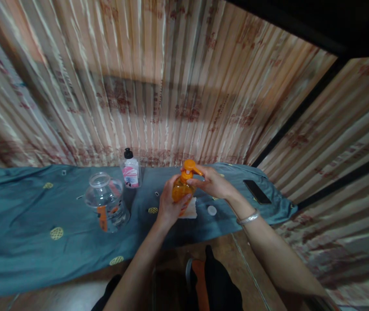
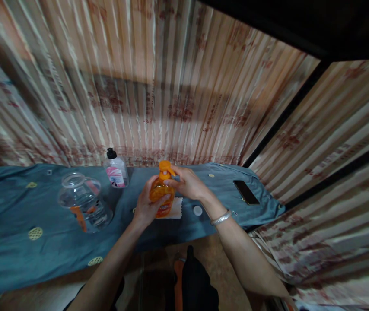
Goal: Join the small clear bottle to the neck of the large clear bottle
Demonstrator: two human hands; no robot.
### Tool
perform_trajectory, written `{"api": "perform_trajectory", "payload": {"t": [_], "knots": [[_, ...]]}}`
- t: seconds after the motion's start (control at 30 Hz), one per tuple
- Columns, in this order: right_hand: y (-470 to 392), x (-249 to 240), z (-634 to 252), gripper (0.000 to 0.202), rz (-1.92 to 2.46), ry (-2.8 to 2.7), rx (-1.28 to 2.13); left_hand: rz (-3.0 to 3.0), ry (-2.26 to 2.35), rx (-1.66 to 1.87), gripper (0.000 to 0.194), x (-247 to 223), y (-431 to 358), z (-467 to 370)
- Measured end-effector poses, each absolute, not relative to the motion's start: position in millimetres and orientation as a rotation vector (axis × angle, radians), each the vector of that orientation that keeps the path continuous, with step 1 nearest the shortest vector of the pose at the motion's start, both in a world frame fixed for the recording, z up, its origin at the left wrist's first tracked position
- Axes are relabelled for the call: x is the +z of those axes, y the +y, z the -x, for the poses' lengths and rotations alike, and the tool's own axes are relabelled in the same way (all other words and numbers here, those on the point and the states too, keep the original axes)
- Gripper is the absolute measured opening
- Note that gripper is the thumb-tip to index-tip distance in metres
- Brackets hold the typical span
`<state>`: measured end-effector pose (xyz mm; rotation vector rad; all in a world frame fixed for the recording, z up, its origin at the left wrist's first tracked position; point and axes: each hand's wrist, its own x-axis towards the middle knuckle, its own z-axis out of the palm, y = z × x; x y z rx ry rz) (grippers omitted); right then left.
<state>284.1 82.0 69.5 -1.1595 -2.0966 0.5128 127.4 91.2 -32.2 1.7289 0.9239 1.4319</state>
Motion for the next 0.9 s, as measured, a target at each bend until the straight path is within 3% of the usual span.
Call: {"api": "perform_trajectory", "payload": {"t": [0.2,0.47,0.6,0.9], "knots": [[80,56,-283,0.033,1.145,-2.022,0.532,-1.754,0.926,1.437,0.055,-37,91,-128],[65,57,-265,0.022,1.362,-1.920,0.218,-1.772,0.938,1.437,0.055,-37,90,-129],[67,51,-255,0.027,1.504,-1.763,0.096,-1.790,0.937,1.452,0.053,-36,90,-129],[67,44,-237,0.031,1.523,-1.499,0.182,-1.852,0.943,1.520,0.056,-32,91,-131]]}}
